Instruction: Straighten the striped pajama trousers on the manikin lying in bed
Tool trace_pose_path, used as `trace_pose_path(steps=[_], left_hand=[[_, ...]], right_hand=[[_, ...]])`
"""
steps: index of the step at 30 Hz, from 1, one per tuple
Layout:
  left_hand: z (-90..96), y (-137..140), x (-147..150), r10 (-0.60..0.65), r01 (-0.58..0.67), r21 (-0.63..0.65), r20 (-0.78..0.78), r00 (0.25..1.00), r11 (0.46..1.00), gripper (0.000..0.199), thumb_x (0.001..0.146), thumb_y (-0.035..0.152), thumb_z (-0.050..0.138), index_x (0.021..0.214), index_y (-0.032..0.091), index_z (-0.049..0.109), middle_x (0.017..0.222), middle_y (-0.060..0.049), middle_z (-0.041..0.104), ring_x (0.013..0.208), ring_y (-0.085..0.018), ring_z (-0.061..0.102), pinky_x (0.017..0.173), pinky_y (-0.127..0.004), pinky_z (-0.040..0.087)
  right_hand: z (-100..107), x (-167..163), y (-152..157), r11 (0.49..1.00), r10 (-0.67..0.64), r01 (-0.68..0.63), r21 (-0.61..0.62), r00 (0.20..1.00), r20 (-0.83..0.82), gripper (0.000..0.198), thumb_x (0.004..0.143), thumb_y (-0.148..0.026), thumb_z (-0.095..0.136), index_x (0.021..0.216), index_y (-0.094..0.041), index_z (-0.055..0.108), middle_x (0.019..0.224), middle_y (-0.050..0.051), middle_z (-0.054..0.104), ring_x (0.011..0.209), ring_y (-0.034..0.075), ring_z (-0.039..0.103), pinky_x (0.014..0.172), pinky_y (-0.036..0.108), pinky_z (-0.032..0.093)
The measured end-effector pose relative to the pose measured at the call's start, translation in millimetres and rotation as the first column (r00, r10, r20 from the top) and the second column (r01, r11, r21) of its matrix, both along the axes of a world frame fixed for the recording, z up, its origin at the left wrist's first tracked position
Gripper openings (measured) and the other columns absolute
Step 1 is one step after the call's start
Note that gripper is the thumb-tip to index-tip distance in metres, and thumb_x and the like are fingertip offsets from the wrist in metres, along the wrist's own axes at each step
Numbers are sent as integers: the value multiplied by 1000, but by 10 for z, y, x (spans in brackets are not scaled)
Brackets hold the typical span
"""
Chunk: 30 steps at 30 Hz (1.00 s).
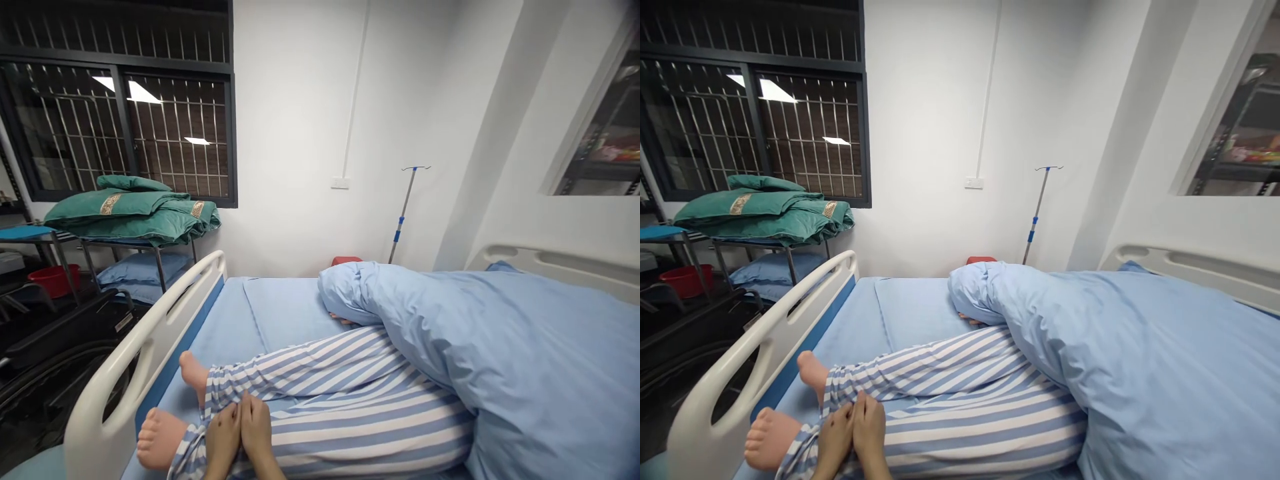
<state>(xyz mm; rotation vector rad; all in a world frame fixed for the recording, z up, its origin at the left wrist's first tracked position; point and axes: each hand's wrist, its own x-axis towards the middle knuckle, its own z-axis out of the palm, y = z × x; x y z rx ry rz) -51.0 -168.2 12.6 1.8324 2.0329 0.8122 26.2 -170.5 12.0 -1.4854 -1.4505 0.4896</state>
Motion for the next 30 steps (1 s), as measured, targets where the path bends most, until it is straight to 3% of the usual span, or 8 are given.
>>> trace_pose_path(steps=[3, 9, 17, 21, 26, 30], left_hand=[[-155, -12, -82, -12, 3, -67, -147, 989, 998, 30, 82, 31, 34, 83, 21, 62, 86, -6, 68, 83, -21, 59, 73, -29, 40], [-107, -51, -70, -62, 43, -104, -182, 981, 994, 32, 83, 25, 34, 99, 19, 61, 95, -8, 66, 90, -19, 58, 77, -28, 38], [-12, -96, -31, -35, 6, -154, -186, 982, 988, 31, 85, 32, 34, 90, 20, 62, 88, -7, 66, 85, -19, 59, 72, -28, 37], [35, -110, -28, -43, 18, -164, -149, 988, 986, 30, 85, 29, 34, 95, 22, 62, 91, -7, 66, 88, -19, 58, 73, -28, 37], [68, -125, -31, -42, 13, -194, -148, 988, 981, 30, 84, 22, 34, 93, 19, 62, 91, -8, 66, 87, -19, 59, 74, -29, 38], [77, -131, -37, -41, 19, -171, -125, 991, 985, 31, 84, 25, 33, 89, 20, 63, 88, -7, 66, 86, -18, 58, 74, -29, 38]], right_hand=[[-7, -27, -28, 1000, -20, 21, -3, 994, 110, 48, 91, -36, 25, 60, -20, 58, 59, 4, 64, 54, 14, 57, 49, 23, 27], [64, -15, -92, 1000, -3, 9, -20, 970, 244, 46, 91, -34, 25, 64, -19, 59, 59, 4, 64, 53, 13, 56, 49, 25, 23], [45, 22, -40, 995, 54, -29, -100, 964, 261, 46, 91, -34, 25, 63, -18, 59, 61, 4, 64, 57, 13, 55, 52, 24, 24], [164, 51, -23, 987, 107, -63, -147, 945, 308, 46, 90, -33, 27, 63, -18, 60, 63, 5, 65, 57, 13, 55, 52, 24, 24], [459, 43, -65, 983, 182, -164, -82, 927, 328, 48, 91, -38, 27, 62, -17, 60, 61, 4, 63, 55, 11, 52, 53, 24, 24], [403, 34, -97, 984, 178, -169, -54, 946, 271, 51, 91, -39, 24, 60, -17, 58, 58, 3, 61, 52, 10, 50, 52, 23, 24]])
